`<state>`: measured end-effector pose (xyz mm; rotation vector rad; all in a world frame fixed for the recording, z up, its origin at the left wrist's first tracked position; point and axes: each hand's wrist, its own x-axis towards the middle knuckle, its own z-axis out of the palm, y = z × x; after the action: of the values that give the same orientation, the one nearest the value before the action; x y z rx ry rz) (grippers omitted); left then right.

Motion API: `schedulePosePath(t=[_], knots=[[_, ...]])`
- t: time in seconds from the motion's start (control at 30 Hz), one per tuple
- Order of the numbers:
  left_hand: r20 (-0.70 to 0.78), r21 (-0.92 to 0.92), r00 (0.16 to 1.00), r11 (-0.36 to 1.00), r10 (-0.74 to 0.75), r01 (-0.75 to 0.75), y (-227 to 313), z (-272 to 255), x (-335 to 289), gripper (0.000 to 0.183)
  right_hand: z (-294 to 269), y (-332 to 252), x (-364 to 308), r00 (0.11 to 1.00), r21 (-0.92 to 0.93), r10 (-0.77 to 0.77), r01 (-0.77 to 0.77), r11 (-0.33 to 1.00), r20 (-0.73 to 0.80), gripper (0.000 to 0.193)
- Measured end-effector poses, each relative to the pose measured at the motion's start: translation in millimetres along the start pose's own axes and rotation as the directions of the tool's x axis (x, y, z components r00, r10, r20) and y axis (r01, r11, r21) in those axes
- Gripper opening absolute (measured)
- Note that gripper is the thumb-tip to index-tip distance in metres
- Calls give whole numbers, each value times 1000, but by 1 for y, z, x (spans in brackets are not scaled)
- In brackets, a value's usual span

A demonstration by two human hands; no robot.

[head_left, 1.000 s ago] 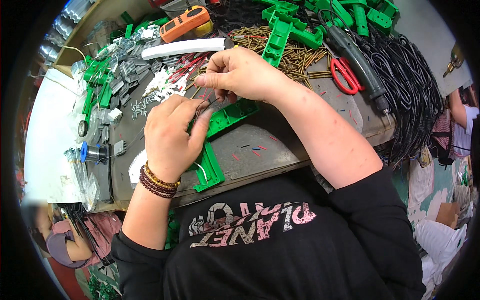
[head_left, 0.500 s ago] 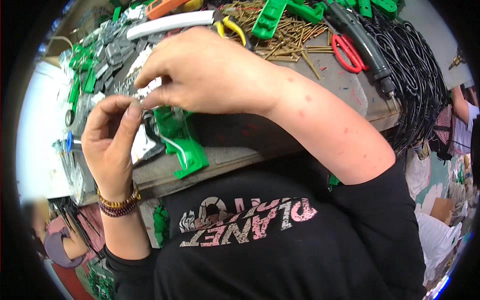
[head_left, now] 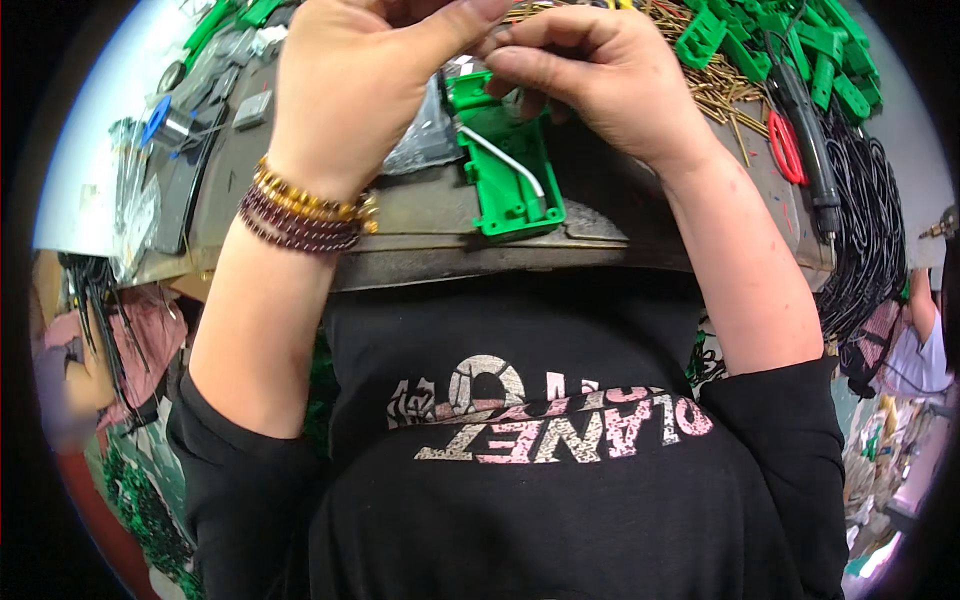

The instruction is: Assembling the internal wiring and components of a green plastic housing using a soldering iron and screwdriver.

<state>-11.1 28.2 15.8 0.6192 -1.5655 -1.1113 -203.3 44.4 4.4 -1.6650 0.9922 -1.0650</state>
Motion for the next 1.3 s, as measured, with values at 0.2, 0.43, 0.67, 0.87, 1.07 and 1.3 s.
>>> schedulePosePath(t=[0.2,0.43,0.67,0.87,1.07,1.3], knots=[[-100,-431,988,900,-116,62,-6,9,-3,16,3,-7,1,996,16,60,-59,998,-65,11],[-34,-408,999,911,39,-50,18,-70,4,11,5,-14,3,999,-84,-30,27,996,-29,17],[279,819,922,569,-269,-82,78,-109,-45,53,-2,-7,-2,995,85,95,-97,992,28,28],[309,654,951,719,28,-234,22,-14,-12,23,-8,-8,-7,995,212,99,-102,972,24,14],[114,496,992,868,-53,-10,-14,-18,-15,9,-35,-13,3,968,-327,-211,246,913,139,17],[9,350,982,921,-186,171,-20,-24,-17,8,-53,5,3,971,-171,-157,188,967,183,16]])
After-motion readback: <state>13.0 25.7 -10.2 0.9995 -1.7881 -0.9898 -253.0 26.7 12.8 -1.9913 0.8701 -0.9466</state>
